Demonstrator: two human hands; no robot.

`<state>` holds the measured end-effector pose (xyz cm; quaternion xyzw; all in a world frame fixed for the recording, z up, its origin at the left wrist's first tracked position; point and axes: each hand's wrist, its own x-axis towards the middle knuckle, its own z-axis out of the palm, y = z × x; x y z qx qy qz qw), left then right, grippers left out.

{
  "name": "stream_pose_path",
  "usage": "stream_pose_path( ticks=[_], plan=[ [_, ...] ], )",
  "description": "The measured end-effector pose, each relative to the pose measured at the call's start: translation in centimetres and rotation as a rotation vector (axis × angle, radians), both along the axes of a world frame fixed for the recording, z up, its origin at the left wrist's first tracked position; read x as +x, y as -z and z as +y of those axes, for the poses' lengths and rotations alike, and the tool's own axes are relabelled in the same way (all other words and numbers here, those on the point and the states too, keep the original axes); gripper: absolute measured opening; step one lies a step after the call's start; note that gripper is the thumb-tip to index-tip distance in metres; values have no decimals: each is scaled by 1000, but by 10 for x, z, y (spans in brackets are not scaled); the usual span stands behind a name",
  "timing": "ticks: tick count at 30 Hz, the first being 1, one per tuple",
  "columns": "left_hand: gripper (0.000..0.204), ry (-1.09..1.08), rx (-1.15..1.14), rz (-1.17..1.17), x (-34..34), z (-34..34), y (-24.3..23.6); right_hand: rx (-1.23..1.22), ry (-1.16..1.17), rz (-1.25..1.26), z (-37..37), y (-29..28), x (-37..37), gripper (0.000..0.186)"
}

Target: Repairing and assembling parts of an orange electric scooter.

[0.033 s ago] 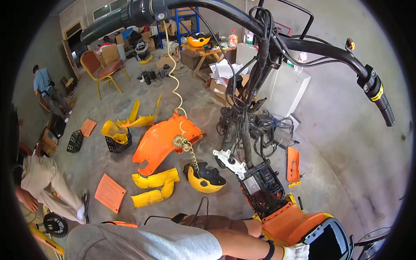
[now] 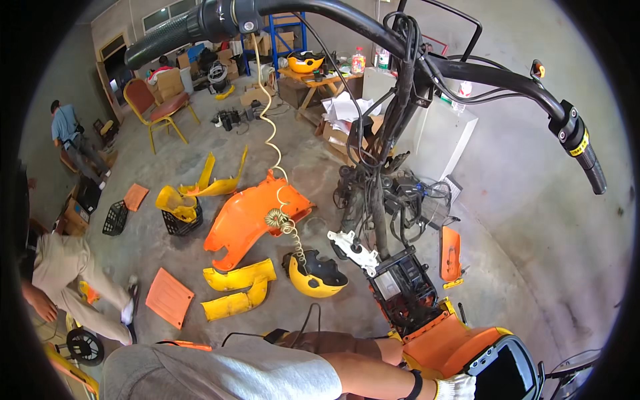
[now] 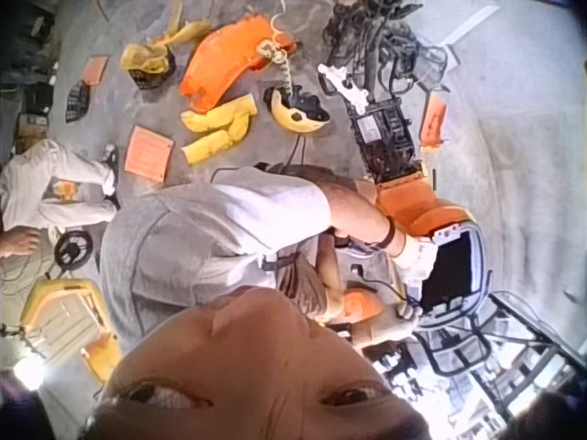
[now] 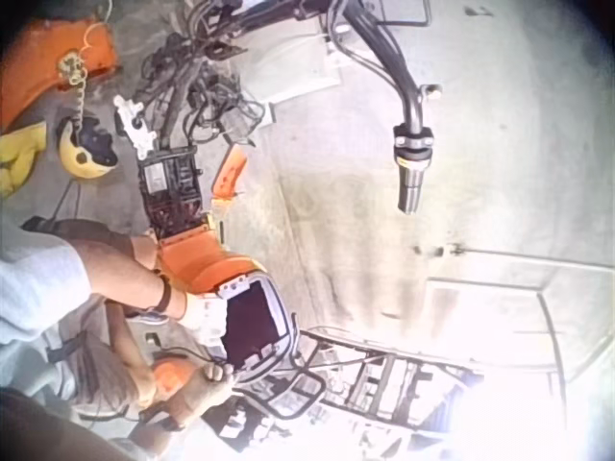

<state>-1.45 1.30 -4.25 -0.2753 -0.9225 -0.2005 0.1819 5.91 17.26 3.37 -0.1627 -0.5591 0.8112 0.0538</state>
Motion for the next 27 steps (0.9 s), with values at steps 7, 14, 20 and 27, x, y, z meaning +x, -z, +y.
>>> stream_pose_path(
  ticks=[7,14,20,27],
  plan=[
    [43,-15,25,36,0,-1,1,-329,-134,-85,-6,-14,-18,24],
    [41,-6,99,110,-8,6,15,-45,-348,12,1,-3,-62,18],
    [46,-22,199,302,-10,4,24,-928,-426,-139,20,25,-143,20],
    [47,-72,135,43,-9,12,17,-1190,-273,-105,29,28,-166,32]
  ],
)
